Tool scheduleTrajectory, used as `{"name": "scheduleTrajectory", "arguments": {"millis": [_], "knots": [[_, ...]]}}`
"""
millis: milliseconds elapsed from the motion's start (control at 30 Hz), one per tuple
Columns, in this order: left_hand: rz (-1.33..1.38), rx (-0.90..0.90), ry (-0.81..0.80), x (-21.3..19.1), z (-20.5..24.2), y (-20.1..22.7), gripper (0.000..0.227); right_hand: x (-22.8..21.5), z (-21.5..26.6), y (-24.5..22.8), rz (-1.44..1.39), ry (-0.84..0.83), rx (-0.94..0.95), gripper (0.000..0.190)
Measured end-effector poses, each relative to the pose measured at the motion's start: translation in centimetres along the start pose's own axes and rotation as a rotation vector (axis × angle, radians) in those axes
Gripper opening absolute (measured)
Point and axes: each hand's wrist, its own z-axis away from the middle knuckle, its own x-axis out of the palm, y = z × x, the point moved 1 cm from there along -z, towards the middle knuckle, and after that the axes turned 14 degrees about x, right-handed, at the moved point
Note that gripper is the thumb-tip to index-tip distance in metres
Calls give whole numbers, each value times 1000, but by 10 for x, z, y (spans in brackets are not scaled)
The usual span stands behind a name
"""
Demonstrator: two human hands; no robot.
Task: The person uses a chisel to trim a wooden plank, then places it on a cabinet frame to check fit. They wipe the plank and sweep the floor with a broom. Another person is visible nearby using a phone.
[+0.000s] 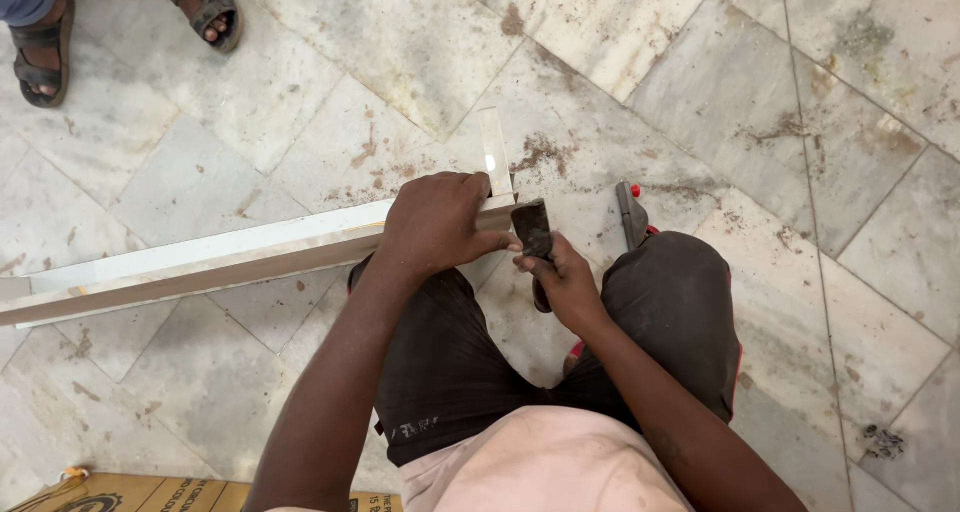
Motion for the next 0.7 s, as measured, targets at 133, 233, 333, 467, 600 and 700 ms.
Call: {"name": "scheduleTrajectory", "arguments": {"millis": [133, 233, 333, 467, 600, 700], "knots": [[-40, -33, -9, 4, -2, -3, 58, 6, -15, 3, 48, -13, 49, 17], [-38, -30, 6, 9, 1, -3, 51, 10, -16, 8, 116, 16, 56, 19], [-60, -40, -16, 10, -2, -3, 44, 12, -21, 6, 163, 17, 67, 20], [-72, -86, -85, 9, -3, -3, 39, 15, -24, 2, 224, 44, 20, 19], [-64, -62, -63, 10, -2, -2, 40, 16, -24, 2, 220, 51, 9, 18], [-85, -30, -6, 11, 0, -3, 41, 17, -27, 4, 166, 68, 9, 17]]}}
